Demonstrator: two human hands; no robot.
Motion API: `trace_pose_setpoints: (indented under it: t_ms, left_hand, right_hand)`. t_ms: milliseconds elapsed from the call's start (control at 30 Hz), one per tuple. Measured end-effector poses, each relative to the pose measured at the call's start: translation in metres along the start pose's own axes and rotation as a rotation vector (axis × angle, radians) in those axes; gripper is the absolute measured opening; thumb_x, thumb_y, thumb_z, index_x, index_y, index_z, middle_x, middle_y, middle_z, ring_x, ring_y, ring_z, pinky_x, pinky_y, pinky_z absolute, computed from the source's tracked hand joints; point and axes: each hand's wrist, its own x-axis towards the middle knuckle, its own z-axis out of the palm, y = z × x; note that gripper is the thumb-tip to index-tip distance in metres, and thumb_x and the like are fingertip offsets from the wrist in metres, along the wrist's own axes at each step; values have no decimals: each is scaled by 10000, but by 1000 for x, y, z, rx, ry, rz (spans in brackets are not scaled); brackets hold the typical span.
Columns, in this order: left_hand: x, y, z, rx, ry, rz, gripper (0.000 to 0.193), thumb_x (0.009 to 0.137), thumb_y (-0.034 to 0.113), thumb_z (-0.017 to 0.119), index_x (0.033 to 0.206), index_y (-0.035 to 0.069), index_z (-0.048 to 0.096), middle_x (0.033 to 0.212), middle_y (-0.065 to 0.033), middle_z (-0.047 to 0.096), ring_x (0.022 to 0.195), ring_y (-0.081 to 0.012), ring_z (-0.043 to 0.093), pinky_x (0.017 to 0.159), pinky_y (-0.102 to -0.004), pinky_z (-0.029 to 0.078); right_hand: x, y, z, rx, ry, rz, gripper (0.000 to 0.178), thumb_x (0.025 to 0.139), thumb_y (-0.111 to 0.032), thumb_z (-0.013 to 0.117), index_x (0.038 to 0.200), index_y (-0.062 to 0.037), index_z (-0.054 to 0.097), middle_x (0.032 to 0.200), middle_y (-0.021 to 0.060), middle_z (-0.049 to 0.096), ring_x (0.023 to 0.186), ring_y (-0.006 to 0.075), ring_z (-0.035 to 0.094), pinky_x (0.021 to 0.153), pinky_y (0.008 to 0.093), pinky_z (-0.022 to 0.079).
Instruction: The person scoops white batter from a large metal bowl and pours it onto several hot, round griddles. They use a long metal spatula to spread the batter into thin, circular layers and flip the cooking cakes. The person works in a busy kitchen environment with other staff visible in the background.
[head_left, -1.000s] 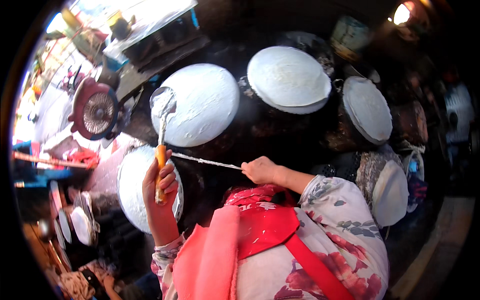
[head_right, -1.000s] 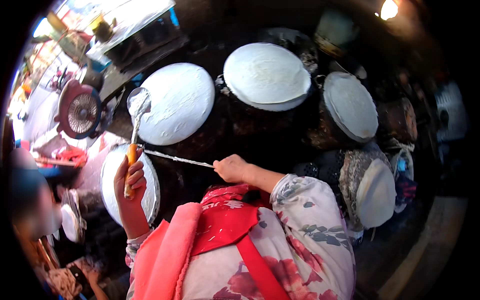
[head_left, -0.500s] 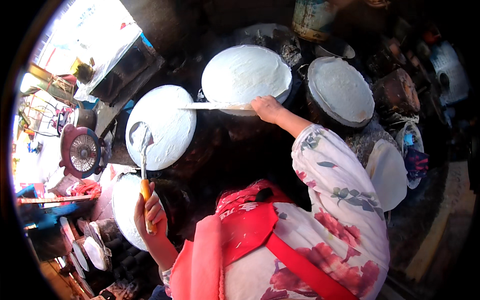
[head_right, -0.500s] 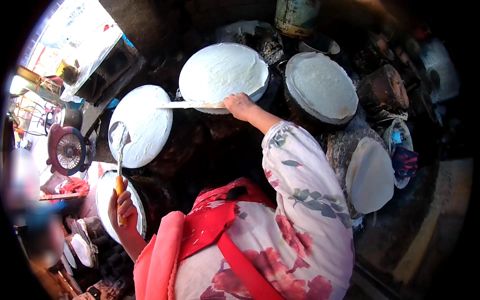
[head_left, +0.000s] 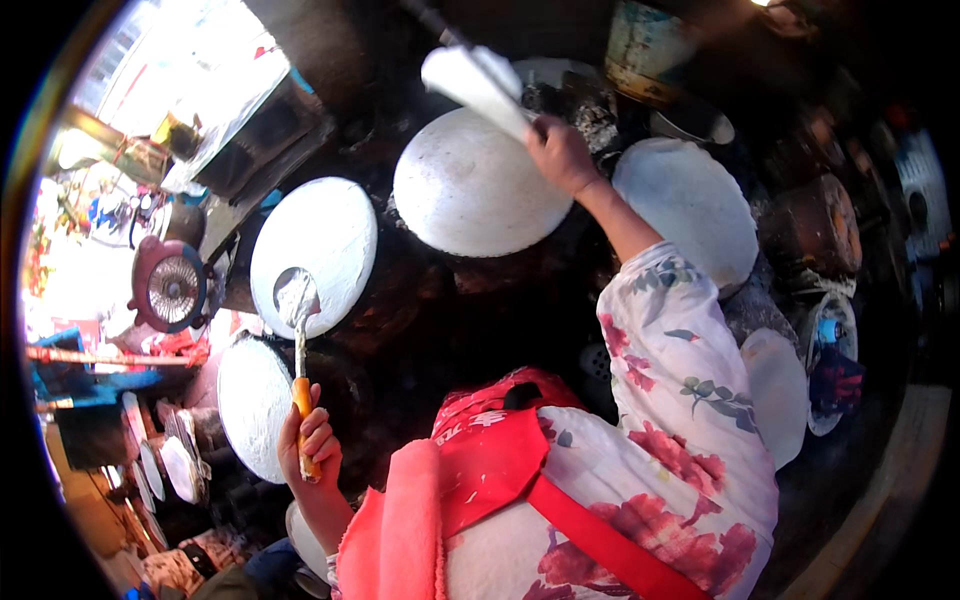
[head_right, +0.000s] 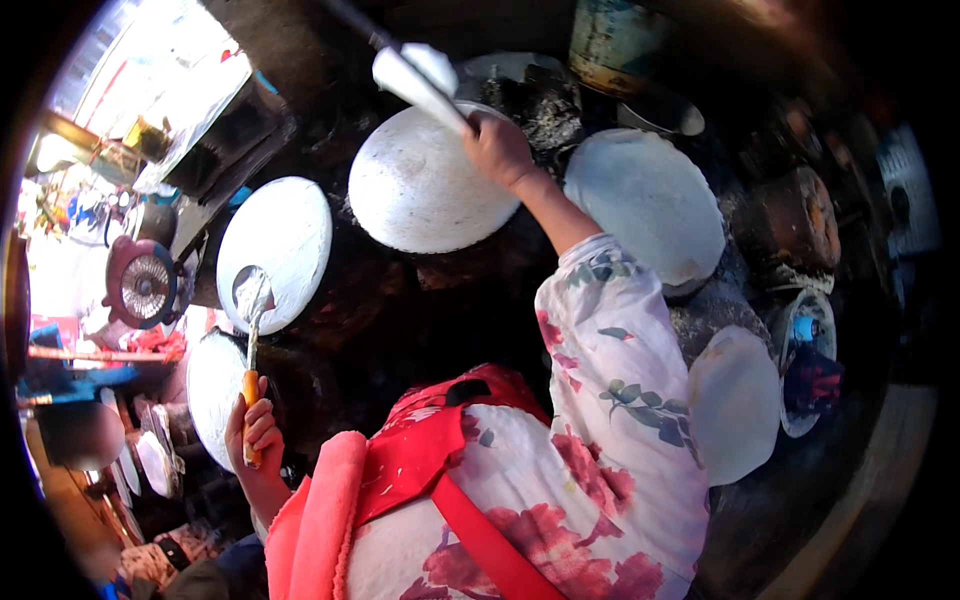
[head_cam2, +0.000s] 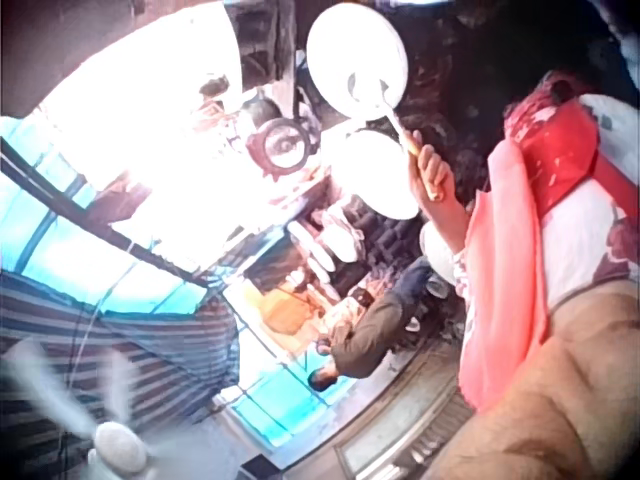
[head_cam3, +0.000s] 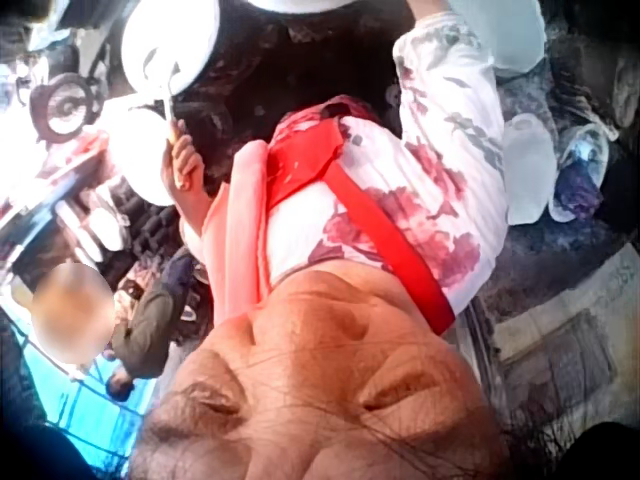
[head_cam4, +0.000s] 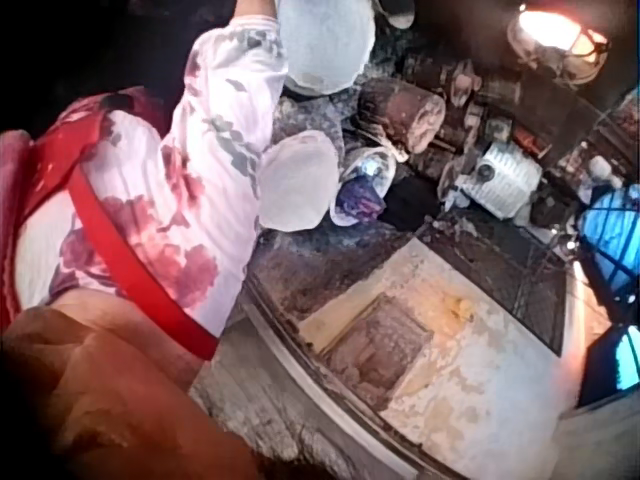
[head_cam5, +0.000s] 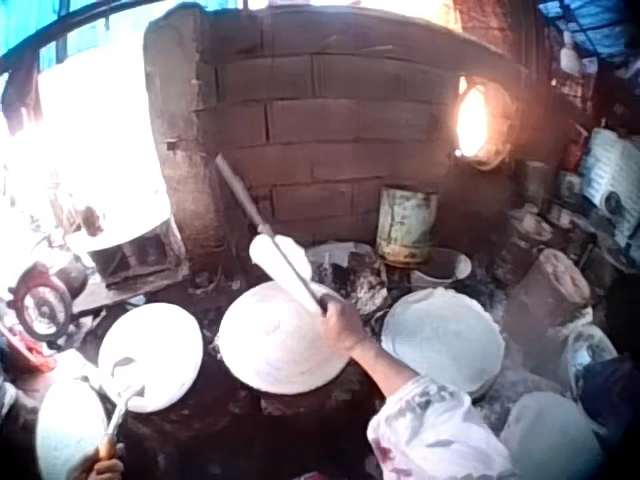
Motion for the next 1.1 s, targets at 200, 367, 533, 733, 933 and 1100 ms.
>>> trace_pose_setpoints:
  t_ms: [200, 367, 533, 733, 933, 1100]
  left_hand:
    - [66, -22, 36, 119, -32, -198, 457, 1006, 251, 311, 1359, -39, 291, 721, -19, 379, 467, -75, 364, 424, -220, 337]
    - [121, -44, 62, 214, -82, -386, 455, 1007, 243, 316, 1360, -41, 286, 716, -17, 370, 465, -71, 357, 421, -215, 332]
    - [159, -66, 80, 290, -148, -560, 453, 1008, 236, 321, 1362, -43, 281, 711, -15, 362, 464, -67, 351, 417, -211, 326]
    - [175, -80, 92, 327, -242, -666, 449, 1005, 209, 322, 1367, -50, 258, 704, -13, 352, 473, -77, 352, 426, -220, 333]
    - [191, -92, 97, 305, -238, -737, 449, 1002, 205, 323, 1363, -55, 260, 703, -12, 353, 479, -85, 359, 430, -227, 337]
    - [193, -100, 104, 231, -245, -753, 450, 996, 203, 328, 1353, -65, 267, 702, -12, 355, 487, -96, 370, 435, -236, 341]
  right_hand:
    - [10, 41, -176, 333, 495, 157, 271, 785, -257, 654, 854, 3, 621, 724, 37, 619, 685, 127, 569, 650, 306, 462]
    - [-100, 58, -356, 477, 724, 284, 250, 789, -202, 696, 972, -52, 614, 884, 16, 625, 785, 120, 595, 718, 274, 472]
    - [-287, -3, -452, 286, 1260, 649, 484, 771, -196, 688, 1167, 23, 516, 1068, 124, 587, 942, 229, 587, 788, 357, 491]
    - [-539, 2, -411, 215, 1716, 1056, 434, 763, -193, 647, 1104, 40, 512, 1033, 138, 562, 871, 280, 578, 695, 416, 484]
    - [-659, 26, -361, -122, 1624, 1211, 346, 787, -175, 608, 1054, 33, 533, 954, 131, 598, 807, 250, 601, 607, 413, 484]
    - [-546, -36, -366, -1266, 947, 1683, 302, 877, -266, 522, 1021, -8, 582, 924, 188, 635, 795, 352, 629, 663, 469, 505]
